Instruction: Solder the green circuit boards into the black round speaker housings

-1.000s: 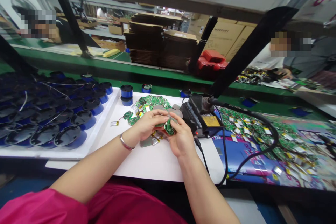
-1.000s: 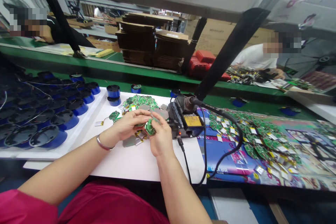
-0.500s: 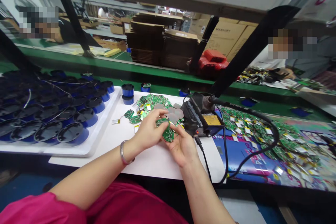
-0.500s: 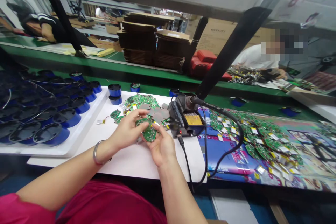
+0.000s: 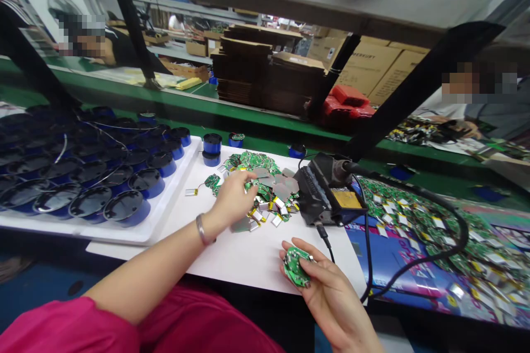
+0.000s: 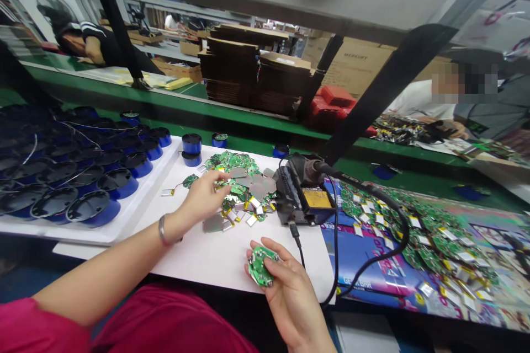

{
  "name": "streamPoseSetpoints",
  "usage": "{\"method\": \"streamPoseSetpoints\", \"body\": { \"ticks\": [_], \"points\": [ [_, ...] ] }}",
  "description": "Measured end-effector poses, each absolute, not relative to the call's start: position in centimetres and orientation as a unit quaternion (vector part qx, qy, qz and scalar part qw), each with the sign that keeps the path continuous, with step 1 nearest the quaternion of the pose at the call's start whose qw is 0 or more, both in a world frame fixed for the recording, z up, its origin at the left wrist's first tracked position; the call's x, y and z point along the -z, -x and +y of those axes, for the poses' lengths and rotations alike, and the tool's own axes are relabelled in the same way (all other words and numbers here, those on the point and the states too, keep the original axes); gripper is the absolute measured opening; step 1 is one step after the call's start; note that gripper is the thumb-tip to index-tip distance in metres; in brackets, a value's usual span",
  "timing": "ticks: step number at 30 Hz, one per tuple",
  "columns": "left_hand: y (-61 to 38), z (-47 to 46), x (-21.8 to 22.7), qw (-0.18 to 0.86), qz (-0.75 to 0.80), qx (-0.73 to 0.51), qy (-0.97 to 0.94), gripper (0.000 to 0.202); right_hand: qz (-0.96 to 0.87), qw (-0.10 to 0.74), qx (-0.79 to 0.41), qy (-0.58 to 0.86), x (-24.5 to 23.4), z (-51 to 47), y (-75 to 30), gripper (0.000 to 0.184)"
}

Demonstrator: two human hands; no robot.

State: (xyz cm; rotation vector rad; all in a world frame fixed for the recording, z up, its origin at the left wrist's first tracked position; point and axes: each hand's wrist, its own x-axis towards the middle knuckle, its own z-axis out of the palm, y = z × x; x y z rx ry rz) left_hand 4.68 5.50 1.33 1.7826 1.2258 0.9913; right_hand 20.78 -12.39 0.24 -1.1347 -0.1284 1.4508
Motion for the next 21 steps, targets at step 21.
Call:
{"method": "streamPoseSetpoints", "body": {
  "ticks": [21],
  "points": [
    [-8.6, 17.4, -8.6, 0.469, 0.444, -0.322, -0.692, 0.018, -0.118, 0.586, -0.619, 0.509, -1.3, -15.5, -21.8, 0.051]
  ]
}}
